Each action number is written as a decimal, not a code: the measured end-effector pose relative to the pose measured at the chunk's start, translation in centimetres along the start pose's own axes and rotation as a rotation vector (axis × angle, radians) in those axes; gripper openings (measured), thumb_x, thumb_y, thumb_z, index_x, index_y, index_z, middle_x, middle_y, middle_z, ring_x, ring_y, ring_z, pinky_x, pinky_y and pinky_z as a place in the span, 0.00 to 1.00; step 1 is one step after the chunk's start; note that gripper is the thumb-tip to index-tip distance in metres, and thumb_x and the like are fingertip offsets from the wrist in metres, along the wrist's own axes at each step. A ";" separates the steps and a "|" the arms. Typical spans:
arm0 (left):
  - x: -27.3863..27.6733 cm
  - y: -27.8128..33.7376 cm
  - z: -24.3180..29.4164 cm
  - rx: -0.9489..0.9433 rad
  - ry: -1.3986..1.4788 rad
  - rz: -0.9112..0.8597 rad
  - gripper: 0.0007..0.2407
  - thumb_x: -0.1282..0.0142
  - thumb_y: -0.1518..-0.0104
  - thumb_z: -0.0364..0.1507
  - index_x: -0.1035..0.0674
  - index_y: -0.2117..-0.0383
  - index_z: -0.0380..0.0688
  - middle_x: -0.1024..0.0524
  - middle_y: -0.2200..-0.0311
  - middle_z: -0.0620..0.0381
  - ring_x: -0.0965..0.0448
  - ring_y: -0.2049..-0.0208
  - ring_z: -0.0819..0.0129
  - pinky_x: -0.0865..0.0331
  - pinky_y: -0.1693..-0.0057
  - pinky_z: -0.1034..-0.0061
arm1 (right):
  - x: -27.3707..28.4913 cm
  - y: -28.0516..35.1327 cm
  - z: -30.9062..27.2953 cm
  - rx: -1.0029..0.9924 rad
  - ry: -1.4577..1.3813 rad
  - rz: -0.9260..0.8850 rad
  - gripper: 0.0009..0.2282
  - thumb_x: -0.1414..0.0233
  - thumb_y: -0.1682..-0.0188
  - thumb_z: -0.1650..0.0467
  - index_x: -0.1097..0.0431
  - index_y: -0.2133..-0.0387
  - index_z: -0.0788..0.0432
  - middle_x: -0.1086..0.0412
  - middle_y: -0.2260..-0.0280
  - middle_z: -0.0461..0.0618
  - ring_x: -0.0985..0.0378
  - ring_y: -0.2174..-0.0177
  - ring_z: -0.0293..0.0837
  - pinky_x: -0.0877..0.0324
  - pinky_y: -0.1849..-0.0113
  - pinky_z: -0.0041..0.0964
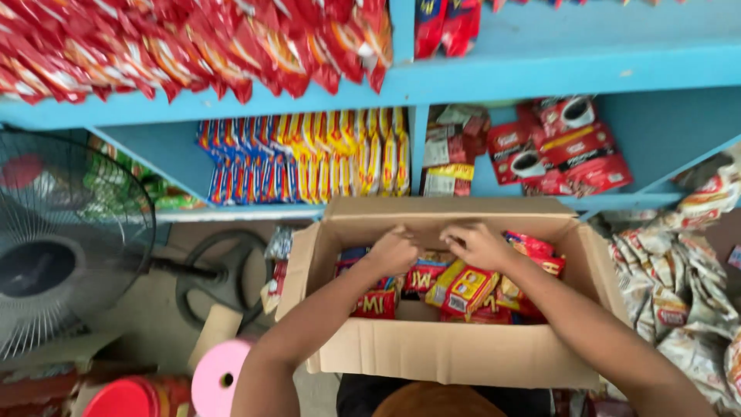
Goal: Transfer snack packets from a floor pile and a shipping box onto store shelves.
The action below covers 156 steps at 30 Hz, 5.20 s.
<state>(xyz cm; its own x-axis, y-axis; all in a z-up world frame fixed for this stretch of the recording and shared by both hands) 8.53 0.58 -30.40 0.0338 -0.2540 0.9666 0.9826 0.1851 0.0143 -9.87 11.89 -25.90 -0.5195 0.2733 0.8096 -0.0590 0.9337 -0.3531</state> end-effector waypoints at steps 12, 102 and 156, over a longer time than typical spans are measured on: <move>-9.9 -0.5 -1.3 0.368 0.202 -0.409 0.46 0.32 0.55 0.53 0.41 0.35 0.37 0.39 0.37 0.33 0.38 0.37 0.39 0.38 0.36 0.52 | -5.8 2.3 1.3 -0.594 -0.209 -0.842 0.41 0.38 0.62 0.57 0.47 0.36 0.56 0.38 0.41 0.60 0.21 0.53 0.53 0.21 0.55 0.46; 35.1 -18.0 2.7 0.368 -0.617 0.609 0.39 0.30 0.53 0.38 0.38 0.36 0.29 0.35 0.39 0.36 0.36 0.37 0.44 0.42 0.33 0.56 | 27.4 -21.0 -6.1 -0.281 -0.217 0.162 0.39 0.43 0.53 0.75 0.58 0.29 0.47 0.27 0.64 0.67 0.24 0.65 0.58 0.27 0.59 0.47; 4.1 -2.4 1.9 -0.105 0.024 0.319 0.06 0.44 0.47 0.30 0.19 0.70 0.41 0.22 0.53 0.44 0.17 0.64 0.48 0.25 0.52 0.54 | -1.2 -3.1 0.4 -0.308 -0.008 -0.039 0.10 0.45 0.54 0.70 0.22 0.59 0.56 0.22 0.72 0.58 0.18 0.74 0.53 0.24 0.64 0.45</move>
<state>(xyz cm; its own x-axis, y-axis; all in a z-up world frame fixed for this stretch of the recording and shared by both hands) 5.98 0.86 -26.02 0.3455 -0.2215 0.9119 0.9353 0.1605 -0.3153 -9.44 8.61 -25.96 -0.5287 0.2349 0.8157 0.1812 0.9700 -0.1619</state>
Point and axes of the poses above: each hand's wrist, its own y-axis away from the middle knuckle, its own x-axis out of the back of the hand, z = x × y, the point moved 3 cm from there along -y, towards the middle knuckle
